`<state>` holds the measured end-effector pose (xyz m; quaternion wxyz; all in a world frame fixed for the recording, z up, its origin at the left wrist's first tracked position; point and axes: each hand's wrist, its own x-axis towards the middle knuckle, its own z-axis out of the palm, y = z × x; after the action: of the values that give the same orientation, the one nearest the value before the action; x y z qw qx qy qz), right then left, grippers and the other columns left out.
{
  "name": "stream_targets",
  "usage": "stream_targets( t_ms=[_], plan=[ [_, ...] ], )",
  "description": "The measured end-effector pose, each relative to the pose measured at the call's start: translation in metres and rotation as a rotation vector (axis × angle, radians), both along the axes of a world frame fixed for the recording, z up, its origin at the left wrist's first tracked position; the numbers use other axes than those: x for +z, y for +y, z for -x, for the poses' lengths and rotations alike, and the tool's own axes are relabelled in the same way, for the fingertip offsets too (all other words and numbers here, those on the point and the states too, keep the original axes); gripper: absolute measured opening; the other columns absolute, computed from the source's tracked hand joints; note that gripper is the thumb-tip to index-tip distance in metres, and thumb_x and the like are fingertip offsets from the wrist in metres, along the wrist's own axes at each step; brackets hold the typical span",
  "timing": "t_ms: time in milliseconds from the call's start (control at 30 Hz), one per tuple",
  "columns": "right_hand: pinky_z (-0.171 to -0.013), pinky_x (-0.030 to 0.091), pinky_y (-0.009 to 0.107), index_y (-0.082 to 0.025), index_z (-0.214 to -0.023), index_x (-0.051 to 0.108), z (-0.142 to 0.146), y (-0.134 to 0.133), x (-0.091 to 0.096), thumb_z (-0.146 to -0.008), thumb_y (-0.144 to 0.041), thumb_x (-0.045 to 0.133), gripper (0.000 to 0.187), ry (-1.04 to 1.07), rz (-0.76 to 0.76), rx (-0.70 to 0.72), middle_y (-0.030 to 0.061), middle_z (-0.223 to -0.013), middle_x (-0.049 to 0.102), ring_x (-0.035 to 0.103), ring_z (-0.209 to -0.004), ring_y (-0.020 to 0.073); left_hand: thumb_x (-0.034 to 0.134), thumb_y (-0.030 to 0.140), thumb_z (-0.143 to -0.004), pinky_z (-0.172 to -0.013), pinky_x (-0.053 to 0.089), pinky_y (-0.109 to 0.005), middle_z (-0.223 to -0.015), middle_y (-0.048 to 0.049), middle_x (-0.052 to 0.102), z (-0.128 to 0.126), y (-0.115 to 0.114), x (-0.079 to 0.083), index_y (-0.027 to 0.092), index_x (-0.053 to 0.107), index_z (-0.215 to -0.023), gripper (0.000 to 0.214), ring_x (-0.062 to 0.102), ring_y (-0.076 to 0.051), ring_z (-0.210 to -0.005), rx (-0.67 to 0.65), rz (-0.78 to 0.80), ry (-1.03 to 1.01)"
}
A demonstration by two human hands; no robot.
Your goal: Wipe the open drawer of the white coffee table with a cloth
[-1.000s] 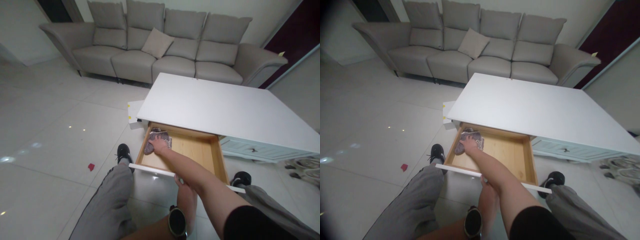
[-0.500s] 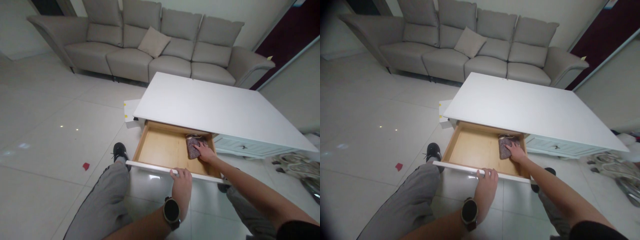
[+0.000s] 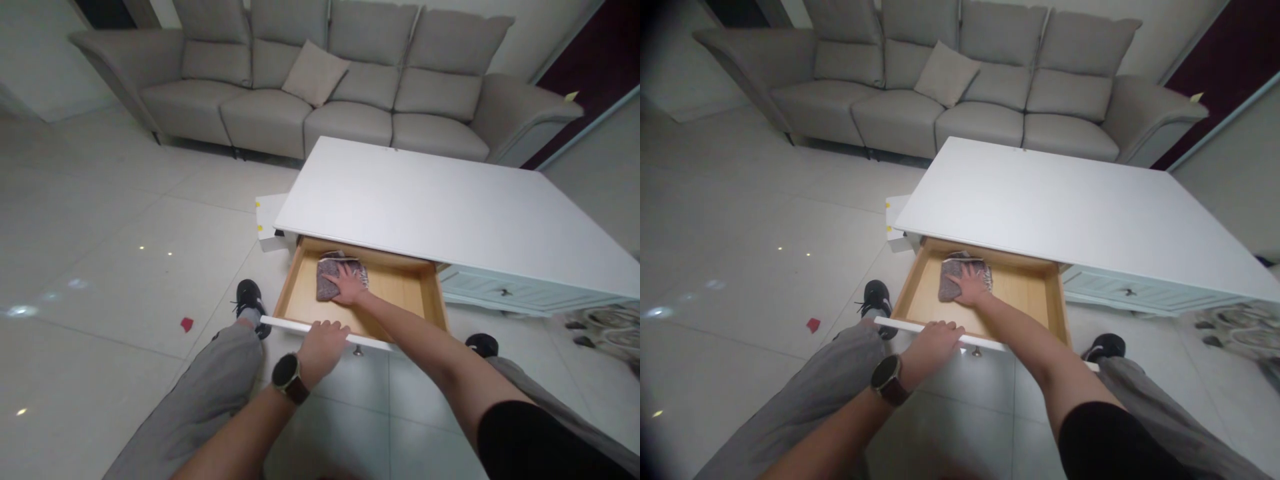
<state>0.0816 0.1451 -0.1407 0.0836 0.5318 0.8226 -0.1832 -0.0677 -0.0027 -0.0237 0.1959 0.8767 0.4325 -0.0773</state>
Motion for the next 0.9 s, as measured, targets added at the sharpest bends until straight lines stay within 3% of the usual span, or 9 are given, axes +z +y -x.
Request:
stream_targets(
  t_ms=[133, 233, 367, 567, 667, 767, 900],
  plan=[
    [-0.103, 0.014, 0.083, -0.041, -0.154, 0.036, 0.073, 0.001, -0.002, -0.076, -0.064, 0.065, 0.086, 0.093, 0.002, 0.018, 0.0173, -0.163, 0.021, 0.015, -0.147, 0.0523, 0.044, 0.036, -0.101, -0.086, 0.045, -0.043, -0.11, -0.0096, 0.068, 0.01, -0.002, -0.006, 0.021, 0.063, -0.113, 0.027, 0.061, -0.028, -0.104, 0.033, -0.068, 0.011],
    [-0.102, 0.02, 0.081, -0.039, -0.149, 0.045, 0.086, 0.002, 0.001, -0.079, -0.062, 0.062, 0.075, 0.124, -0.014, 0.044, 0.0172, -0.157, 0.03, 0.027, -0.141, 0.0501, 0.044, 0.039, -0.101, -0.086, 0.043, -0.043, -0.115, -0.0094, 0.066, 0.008, -0.005, -0.008, 0.022, 0.062, -0.115, 0.028, 0.057, -0.029, -0.107, 0.051, -0.101, 0.019],
    [-0.104, 0.027, 0.075, -0.036, -0.147, 0.047, 0.034, 0.004, 0.005, -0.08, -0.056, 0.062, 0.071, 0.066, -0.022, 0.058, 0.0169, -0.152, 0.035, 0.033, -0.137, 0.0449, 0.045, 0.037, -0.101, -0.087, 0.041, -0.043, -0.112, -0.0092, 0.065, 0.002, -0.009, -0.006, 0.022, 0.062, -0.112, 0.025, 0.056, -0.029, -0.107, 0.067, -0.119, 0.022],
    [-0.101, 0.037, 0.063, -0.029, -0.149, 0.043, -0.113, -0.035, 0.009, -0.084, -0.044, 0.063, 0.07, -0.127, -0.089, -0.242, 0.0213, -0.148, 0.038, 0.035, -0.135, 0.0426, 0.063, 0.05, -0.09, -0.091, 0.041, -0.045, -0.118, -0.0107, 0.063, -0.009, -0.015, 0.0, 0.019, 0.06, -0.118, 0.041, 0.055, -0.031, -0.11, 0.131, -0.111, 0.066],
    [-0.094, 0.041, 0.062, -0.023, -0.148, 0.046, -0.166, -0.061, 0.013, -0.085, -0.039, 0.061, 0.067, -0.203, -0.088, -0.349, 0.026, -0.148, 0.037, 0.038, -0.132, 0.0446, 0.069, 0.052, -0.085, -0.091, 0.041, -0.045, -0.12, -0.011, 0.061, -0.013, -0.017, 0.002, 0.019, 0.059, -0.119, 0.048, 0.054, -0.031, -0.11, 0.148, -0.09, 0.1],
    [-0.092, 0.042, 0.062, -0.026, -0.147, 0.048, -0.182, -0.071, 0.011, -0.082, -0.04, 0.064, 0.068, -0.236, -0.082, -0.382, 0.0245, -0.148, 0.037, 0.038, -0.133, 0.0448, 0.073, 0.049, -0.083, -0.09, 0.04, -0.045, -0.121, -0.0108, 0.061, -0.013, -0.018, 0.001, 0.02, 0.059, -0.12, 0.05, 0.054, -0.031, -0.11, 0.143, -0.094, 0.111],
    [-0.094, 0.038, 0.068, -0.028, -0.15, 0.044, -0.157, -0.056, 0.001, -0.084, -0.051, 0.061, 0.073, -0.222, -0.087, -0.381, 0.0248, -0.153, 0.033, 0.036, -0.135, 0.0483, 0.073, 0.039, -0.084, -0.087, 0.039, -0.042, -0.118, -0.0103, 0.06, -0.016, -0.021, -0.003, 0.021, 0.058, -0.119, 0.042, 0.053, -0.028, -0.106, 0.144, -0.11, 0.136]
  ],
)
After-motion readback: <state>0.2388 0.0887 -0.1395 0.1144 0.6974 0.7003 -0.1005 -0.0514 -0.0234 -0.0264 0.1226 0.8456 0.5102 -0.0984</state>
